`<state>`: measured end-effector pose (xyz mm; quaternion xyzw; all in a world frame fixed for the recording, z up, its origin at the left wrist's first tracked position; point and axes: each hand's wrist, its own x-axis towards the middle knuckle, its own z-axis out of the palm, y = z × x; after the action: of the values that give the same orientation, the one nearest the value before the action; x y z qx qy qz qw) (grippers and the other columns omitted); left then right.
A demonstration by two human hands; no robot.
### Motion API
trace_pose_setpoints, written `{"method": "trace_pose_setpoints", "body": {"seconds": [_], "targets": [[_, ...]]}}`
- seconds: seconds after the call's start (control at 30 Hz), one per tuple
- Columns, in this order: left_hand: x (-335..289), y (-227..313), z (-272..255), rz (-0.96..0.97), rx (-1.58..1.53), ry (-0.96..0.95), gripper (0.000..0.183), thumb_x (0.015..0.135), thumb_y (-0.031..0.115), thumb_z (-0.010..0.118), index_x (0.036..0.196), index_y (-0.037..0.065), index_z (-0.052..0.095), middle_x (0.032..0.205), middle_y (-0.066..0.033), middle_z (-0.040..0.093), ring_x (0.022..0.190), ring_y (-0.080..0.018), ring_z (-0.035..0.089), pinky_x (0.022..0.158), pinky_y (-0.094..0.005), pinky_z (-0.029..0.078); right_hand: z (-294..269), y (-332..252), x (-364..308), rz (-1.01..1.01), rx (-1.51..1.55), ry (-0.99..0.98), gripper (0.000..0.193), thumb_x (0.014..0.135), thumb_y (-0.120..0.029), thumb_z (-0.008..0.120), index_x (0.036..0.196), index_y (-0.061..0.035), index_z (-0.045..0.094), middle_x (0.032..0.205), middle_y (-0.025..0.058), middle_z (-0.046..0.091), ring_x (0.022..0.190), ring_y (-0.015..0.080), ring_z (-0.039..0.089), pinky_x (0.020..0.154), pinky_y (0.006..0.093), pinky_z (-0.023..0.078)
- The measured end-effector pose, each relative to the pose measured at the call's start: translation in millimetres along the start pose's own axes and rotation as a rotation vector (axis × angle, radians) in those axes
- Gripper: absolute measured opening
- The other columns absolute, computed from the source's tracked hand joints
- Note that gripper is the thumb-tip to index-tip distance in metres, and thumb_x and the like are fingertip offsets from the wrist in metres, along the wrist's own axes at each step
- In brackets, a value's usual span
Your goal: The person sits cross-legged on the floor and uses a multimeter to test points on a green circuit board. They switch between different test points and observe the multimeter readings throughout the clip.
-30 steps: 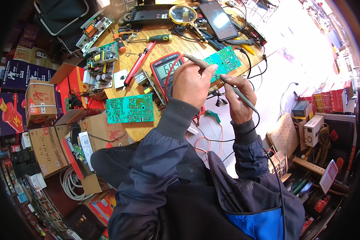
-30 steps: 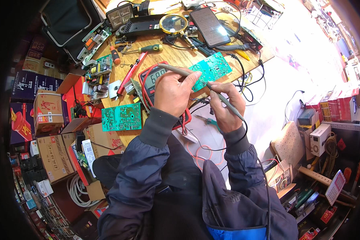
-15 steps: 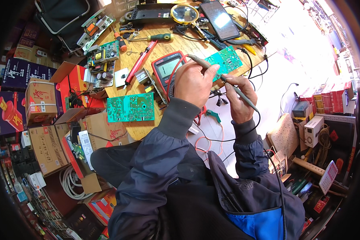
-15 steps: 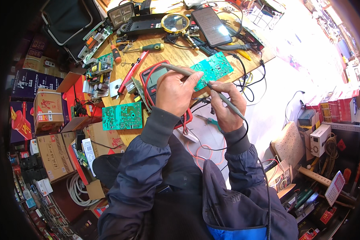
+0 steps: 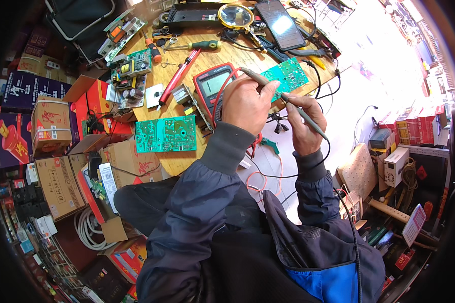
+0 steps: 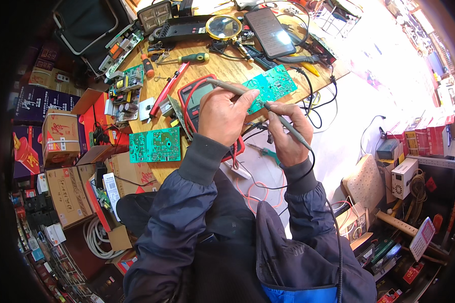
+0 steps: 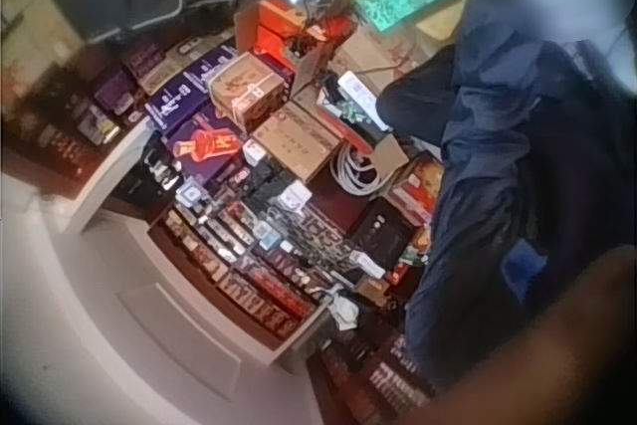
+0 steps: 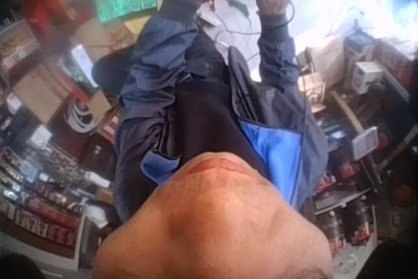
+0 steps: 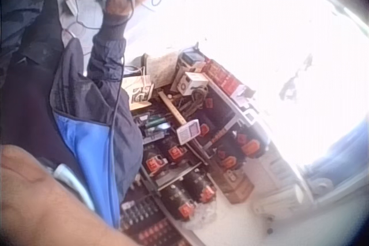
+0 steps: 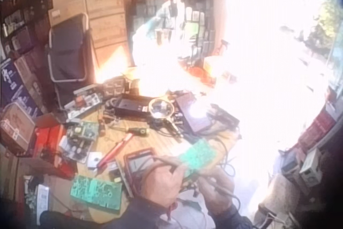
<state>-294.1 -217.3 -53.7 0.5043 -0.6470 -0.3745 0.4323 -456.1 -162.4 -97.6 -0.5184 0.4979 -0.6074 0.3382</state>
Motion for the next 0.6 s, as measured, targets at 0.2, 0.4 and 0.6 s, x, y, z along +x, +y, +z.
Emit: {"method": "trace_pose_setpoints", "body": {"seconds": [0.2, 0.4, 0.6], "targets": [[-0.5, 0.8, -0.2, -0.015, -0.002, 0.0, 0.025, 0.098, 0.018, 0.073, 0.093, -0.006, 0.074, 0.077, -0.0125, 0.073, 0.068, -0.0178, 0.066, 0.066, -0.0352, 0.053, 0.4, -1.3, -1.0, 0.009, 0.006, 0.003, 0.013, 0.096, 0.005, 0.067, 0.109, 0.0024, 0.068, 0.107, 0.0125, 0.074, 0.075, 0.0077, 0.062, 0.066, 0.024, 0.052], [-0.2, 0.1, 0.1, 0.008, -0.001, 0.003, 0.024, 0.098, 0.018, 0.073, 0.094, -0.006, 0.074, 0.078, -0.0129, 0.073, 0.068, -0.0172, 0.067, 0.065, -0.0348, 0.052, 2.3, -2.6, -0.7, -0.015, -0.021, 0.016, 0.014, 0.096, 0.004, 0.067, 0.109, 0.0019, 0.069, 0.102, 0.0102, 0.072, 0.074, 0.0075, 0.062, 0.066, 0.0238, 0.051], [-0.4, 1.9, -0.5, -0.024, -0.006, -0.011, 0.024, 0.098, 0.018, 0.073, 0.092, -0.006, 0.074, 0.076, -0.0117, 0.072, 0.065, -0.0163, 0.064, 0.063, -0.035, 0.051, 1.8, -4.4, -0.1, -0.039, -0.057, 0.009, 0.014, 0.096, 0.005, 0.068, 0.109, 0.0019, 0.069, 0.102, 0.0104, 0.073, 0.077, 0.0083, 0.063, 0.068, 0.0247, 0.053]]}}
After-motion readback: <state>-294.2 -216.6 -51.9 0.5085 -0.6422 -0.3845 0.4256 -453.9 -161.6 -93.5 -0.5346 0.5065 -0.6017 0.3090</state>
